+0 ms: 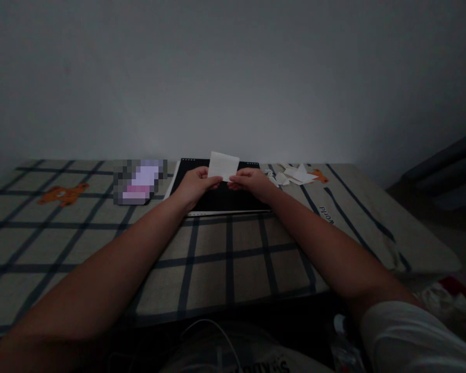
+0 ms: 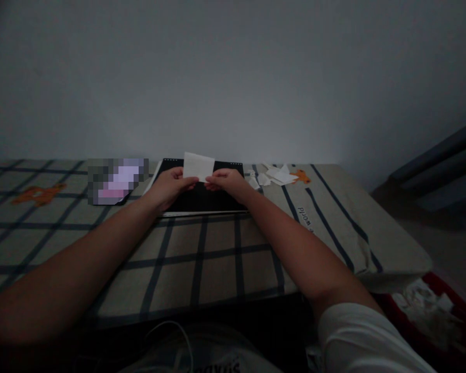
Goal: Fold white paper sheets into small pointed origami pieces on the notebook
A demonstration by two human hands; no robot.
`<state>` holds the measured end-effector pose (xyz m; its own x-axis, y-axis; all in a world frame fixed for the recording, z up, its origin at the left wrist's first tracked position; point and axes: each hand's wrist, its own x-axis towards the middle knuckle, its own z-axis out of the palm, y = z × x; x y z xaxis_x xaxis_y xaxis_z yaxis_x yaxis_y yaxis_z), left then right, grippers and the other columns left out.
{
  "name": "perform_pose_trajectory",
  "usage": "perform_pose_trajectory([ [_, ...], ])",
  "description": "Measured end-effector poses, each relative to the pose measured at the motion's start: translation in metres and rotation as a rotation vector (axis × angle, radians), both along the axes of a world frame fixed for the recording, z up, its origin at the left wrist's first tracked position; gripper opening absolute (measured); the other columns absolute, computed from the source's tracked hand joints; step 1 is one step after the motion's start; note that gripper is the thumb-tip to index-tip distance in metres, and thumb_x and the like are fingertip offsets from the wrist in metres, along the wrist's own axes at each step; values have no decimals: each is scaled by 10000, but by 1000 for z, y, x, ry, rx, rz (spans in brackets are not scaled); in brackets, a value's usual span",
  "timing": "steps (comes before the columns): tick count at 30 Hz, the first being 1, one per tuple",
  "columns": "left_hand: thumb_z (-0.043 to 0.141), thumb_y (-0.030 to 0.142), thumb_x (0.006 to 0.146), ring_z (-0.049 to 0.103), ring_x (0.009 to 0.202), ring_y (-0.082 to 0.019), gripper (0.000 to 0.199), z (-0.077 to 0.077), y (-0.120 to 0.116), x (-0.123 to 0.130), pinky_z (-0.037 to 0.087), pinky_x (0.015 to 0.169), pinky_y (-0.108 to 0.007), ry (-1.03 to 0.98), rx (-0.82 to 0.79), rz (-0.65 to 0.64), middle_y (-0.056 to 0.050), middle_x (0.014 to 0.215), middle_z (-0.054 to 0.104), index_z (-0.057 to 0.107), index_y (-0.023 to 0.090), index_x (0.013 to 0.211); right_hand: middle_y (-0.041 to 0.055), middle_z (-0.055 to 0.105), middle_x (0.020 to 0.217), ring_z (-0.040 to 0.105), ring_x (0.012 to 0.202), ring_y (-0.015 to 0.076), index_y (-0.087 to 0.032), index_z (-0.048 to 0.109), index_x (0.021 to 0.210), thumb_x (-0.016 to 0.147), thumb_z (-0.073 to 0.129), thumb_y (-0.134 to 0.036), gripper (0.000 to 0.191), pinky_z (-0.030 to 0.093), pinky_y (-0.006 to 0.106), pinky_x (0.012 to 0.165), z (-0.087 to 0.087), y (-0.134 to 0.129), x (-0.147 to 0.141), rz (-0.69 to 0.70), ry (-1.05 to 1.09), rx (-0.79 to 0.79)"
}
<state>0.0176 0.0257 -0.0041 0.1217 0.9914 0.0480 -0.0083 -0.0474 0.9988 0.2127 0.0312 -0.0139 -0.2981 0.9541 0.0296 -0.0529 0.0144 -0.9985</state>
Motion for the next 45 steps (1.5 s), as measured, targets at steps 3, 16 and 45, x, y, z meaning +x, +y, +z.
perform_pose_trajectory([
  [3,806,223,598,579,665,-107,259,0,2,-2,463,655,-250,32,-1,6,-20,778,675,660,139,794,14,704,725,649,683,115,-178,684,788,714,813,-395,263,546,250,691,2,4,3,-49,32,37],
  [16,761,109,613,538,587,-90,136,11,-2,-3,438,591,-243,58,-136,-72,-13,694,647,661,165,685,-24,649,664,611,658,102,-189,646,696,607,852,-400,308,526,256,724,5,7,8,-141,113,81],
  [45,758,86,604,545,579,-72,147,9,-1,-5,403,522,-182,93,-263,-153,-9,656,635,647,138,684,-13,614,711,554,683,123,-181,644,747,667,741,-401,253,468,283,695,1,10,8,-183,-3,194],
])
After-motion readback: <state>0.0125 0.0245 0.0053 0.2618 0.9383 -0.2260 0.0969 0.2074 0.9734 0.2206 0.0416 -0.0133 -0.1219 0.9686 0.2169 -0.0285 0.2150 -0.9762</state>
